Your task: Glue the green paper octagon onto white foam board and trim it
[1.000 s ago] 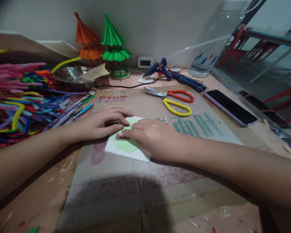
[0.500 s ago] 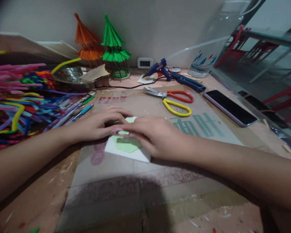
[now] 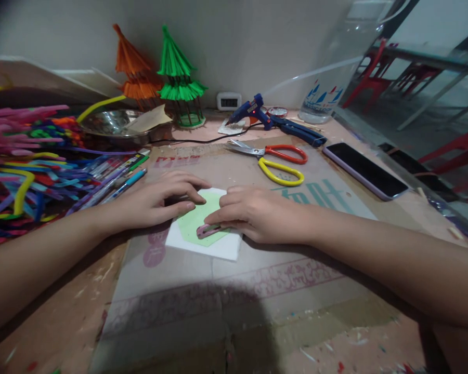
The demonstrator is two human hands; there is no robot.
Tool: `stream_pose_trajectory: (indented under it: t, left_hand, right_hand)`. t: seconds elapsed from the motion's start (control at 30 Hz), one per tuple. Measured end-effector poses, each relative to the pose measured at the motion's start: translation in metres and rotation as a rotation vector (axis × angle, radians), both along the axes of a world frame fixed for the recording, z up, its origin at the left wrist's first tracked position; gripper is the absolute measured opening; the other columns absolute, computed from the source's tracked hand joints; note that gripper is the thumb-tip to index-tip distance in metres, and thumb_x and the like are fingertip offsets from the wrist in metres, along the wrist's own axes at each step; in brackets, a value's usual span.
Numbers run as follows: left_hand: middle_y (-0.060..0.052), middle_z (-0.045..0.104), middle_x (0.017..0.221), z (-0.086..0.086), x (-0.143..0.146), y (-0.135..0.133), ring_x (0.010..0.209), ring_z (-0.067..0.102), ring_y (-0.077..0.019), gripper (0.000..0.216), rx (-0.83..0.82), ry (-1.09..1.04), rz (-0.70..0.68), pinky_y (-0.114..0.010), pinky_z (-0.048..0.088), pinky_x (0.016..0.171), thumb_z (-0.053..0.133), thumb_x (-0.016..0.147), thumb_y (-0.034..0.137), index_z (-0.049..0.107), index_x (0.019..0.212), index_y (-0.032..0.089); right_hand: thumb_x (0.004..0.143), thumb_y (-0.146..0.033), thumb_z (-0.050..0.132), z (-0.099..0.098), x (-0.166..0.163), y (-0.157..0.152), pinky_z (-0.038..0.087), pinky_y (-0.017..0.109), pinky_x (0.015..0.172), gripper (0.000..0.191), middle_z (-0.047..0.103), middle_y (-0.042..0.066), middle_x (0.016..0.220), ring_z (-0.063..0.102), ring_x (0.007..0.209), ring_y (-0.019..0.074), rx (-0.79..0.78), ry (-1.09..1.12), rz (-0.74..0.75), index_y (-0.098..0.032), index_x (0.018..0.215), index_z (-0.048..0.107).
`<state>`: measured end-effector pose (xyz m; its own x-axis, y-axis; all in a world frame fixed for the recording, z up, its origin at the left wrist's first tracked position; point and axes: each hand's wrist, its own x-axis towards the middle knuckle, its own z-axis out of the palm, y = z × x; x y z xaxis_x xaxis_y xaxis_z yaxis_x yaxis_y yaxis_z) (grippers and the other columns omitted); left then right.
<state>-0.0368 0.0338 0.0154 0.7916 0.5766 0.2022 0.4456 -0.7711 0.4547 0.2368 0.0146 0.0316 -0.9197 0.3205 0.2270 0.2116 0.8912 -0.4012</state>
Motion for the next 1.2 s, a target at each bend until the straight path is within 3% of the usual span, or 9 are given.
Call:
stream_pose_trajectory:
  t: [0.1, 0.27, 0.37, 0.43, 0.53, 0.7, 0.93, 1.07, 1.2]
  left_hand:
    - [-0.009, 0.064, 0.139, 0.003, 0.0, -0.001, 0.13, 0.057, -0.0244, 0.023, 0.013, 0.027, 0.005, -0.044, 0.042, 0.112, 0.05, 0.102, 0.031, 0.07, 0.11, 0.021]
    - [-0.011, 0.06, 0.145, 0.01, 0.007, -0.018, 0.135, 0.054, -0.0304, 0.033, 0.25, 0.135, 0.1, -0.051, 0.039, 0.114, 0.047, 0.104, 0.034, 0.066, 0.128, 0.023]
    - [-0.019, 0.048, 0.156, 0.007, 0.013, -0.038, 0.145, 0.044, -0.0371, 0.063, 0.285, 0.249, 0.1, -0.054, 0.032, 0.12, 0.043, 0.102, 0.059, 0.05, 0.148, 0.017]
    - [-0.026, 0.034, 0.163, 0.002, 0.017, -0.049, 0.151, 0.034, -0.0414, 0.093, 0.234, 0.333, 0.059, -0.055, 0.03, 0.121, 0.038, 0.094, 0.078, 0.037, 0.156, 0.008]
    - [-0.025, 0.027, 0.166, -0.001, 0.02, -0.058, 0.155, 0.025, -0.0391, 0.089, 0.177, 0.41, 0.031, -0.055, 0.023, 0.125, 0.029, 0.099, 0.073, 0.032, 0.158, 0.007]
    - [-0.019, 0.034, 0.165, 0.008, 0.025, -0.058, 0.155, 0.027, -0.0332, 0.066, 0.181, 0.409, -0.052, -0.052, 0.018, 0.128, 0.034, 0.106, 0.054, 0.039, 0.156, 0.01]
    - [-0.02, 0.049, 0.156, 0.013, 0.024, -0.056, 0.145, 0.044, -0.0401, 0.071, 0.312, 0.385, -0.038, -0.056, 0.037, 0.119, 0.042, 0.101, 0.062, 0.048, 0.149, 0.01]
    - [-0.02, 0.067, 0.134, 0.016, 0.021, -0.057, 0.129, 0.058, -0.0392, 0.059, 0.438, 0.34, -0.004, -0.054, 0.044, 0.113, 0.059, 0.095, 0.06, 0.066, 0.124, 0.009]
    - [-0.015, 0.071, 0.115, 0.02, 0.019, -0.057, 0.113, 0.064, -0.0346, 0.041, 0.41, 0.328, 0.006, -0.047, 0.053, 0.095, 0.071, 0.09, 0.053, 0.07, 0.106, 0.016]
  right_hand:
    - [0.102, -0.019, 0.055, 0.002, 0.001, -0.001, 0.047, 0.028, 0.074, 0.021, 0.073, 0.006, 0.093, 0.063, 0.084, 0.0157, -0.173, 0.039, -0.017, -0.018, 0.113, 0.073]
    - [0.1, -0.035, 0.059, -0.008, -0.003, 0.004, 0.049, 0.024, 0.057, 0.014, 0.06, -0.003, 0.078, 0.059, 0.062, 0.011, -0.6, 0.487, -0.434, -0.021, 0.097, 0.056]
    - [0.097, -0.039, 0.062, -0.015, -0.005, 0.011, 0.047, 0.022, 0.048, 0.02, 0.052, -0.008, 0.073, 0.056, 0.05, 0.0081, -0.747, 0.599, -0.504, -0.023, 0.096, 0.049]
    - [0.096, -0.037, 0.064, -0.018, -0.005, 0.015, 0.048, 0.021, 0.046, 0.021, 0.052, -0.008, 0.072, 0.057, 0.049, 0.0076, -0.769, 0.592, -0.523, -0.022, 0.096, 0.049]
    - [0.095, -0.034, 0.064, -0.019, -0.006, 0.018, 0.05, 0.021, 0.045, 0.018, 0.051, -0.009, 0.072, 0.057, 0.047, 0.0072, -0.791, 0.588, -0.54, -0.021, 0.095, 0.051]
    - [0.094, -0.033, 0.066, -0.019, -0.006, 0.02, 0.046, 0.019, 0.041, 0.018, 0.053, -0.008, 0.071, 0.058, 0.045, 0.0073, -0.793, 0.569, -0.549, -0.02, 0.094, 0.053]
    - [0.093, -0.033, 0.066, -0.02, -0.006, 0.02, 0.046, 0.017, 0.041, 0.019, 0.054, -0.008, 0.072, 0.058, 0.045, 0.0065, -0.804, 0.575, -0.55, -0.02, 0.094, 0.053]
    - [0.093, -0.035, 0.065, -0.019, -0.007, 0.02, 0.047, 0.018, 0.04, 0.019, 0.053, -0.008, 0.073, 0.059, 0.045, 0.0067, -0.807, 0.56, -0.553, -0.02, 0.094, 0.054]
    - [0.094, -0.033, 0.063, -0.019, -0.007, 0.02, 0.047, 0.018, 0.039, 0.015, 0.054, -0.007, 0.074, 0.06, 0.045, 0.0072, -0.812, 0.546, -0.562, -0.02, 0.094, 0.054]
